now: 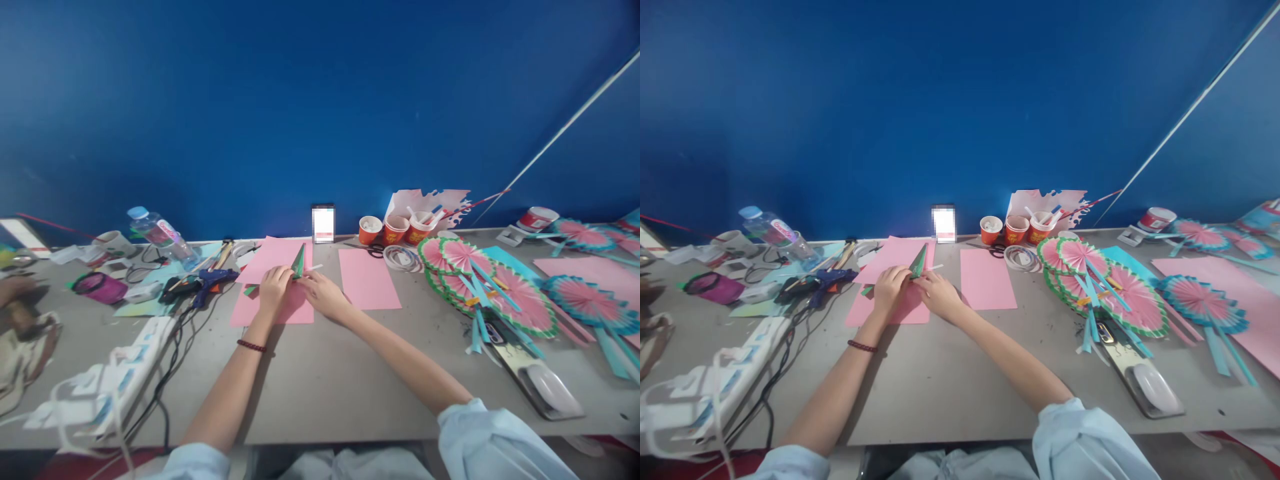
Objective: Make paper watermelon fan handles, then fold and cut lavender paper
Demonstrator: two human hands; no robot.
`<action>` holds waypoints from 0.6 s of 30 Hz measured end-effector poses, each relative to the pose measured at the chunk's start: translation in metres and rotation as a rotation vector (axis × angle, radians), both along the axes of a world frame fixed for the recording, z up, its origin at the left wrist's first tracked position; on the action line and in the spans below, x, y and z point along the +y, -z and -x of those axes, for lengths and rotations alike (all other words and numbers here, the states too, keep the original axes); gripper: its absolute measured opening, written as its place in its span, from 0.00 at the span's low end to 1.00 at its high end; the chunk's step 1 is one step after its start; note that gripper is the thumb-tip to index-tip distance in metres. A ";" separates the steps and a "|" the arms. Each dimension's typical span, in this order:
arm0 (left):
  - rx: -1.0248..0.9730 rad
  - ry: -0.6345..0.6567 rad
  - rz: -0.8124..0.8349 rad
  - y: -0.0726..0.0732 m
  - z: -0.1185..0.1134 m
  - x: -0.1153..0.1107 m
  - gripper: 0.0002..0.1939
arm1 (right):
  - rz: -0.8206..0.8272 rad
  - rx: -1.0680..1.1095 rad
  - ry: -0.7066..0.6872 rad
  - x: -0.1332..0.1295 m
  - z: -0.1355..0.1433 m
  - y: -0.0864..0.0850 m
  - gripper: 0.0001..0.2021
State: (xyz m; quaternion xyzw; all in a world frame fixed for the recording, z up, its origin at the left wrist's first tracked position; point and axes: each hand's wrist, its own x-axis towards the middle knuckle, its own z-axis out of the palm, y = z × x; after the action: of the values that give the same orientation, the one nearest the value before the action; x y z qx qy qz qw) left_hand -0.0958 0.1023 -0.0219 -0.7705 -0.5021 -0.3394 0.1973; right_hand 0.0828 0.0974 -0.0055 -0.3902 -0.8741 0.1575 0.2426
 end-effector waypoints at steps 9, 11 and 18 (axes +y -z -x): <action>0.004 -0.011 0.106 0.002 0.003 0.001 0.10 | -0.033 -0.248 0.138 0.005 0.025 0.004 0.18; 0.017 -0.005 0.149 0.003 0.005 0.000 0.12 | -0.036 -0.227 0.158 0.004 0.026 0.008 0.21; 0.060 -0.064 0.165 0.007 0.009 -0.001 0.12 | -0.138 -0.196 0.169 0.006 0.021 0.016 0.21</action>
State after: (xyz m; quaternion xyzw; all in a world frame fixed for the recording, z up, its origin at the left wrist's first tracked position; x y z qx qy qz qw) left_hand -0.1049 0.1013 -0.0293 -0.7777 -0.5464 -0.2672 0.1590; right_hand 0.0616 0.1031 -0.0217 -0.4583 -0.8664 0.0373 0.1947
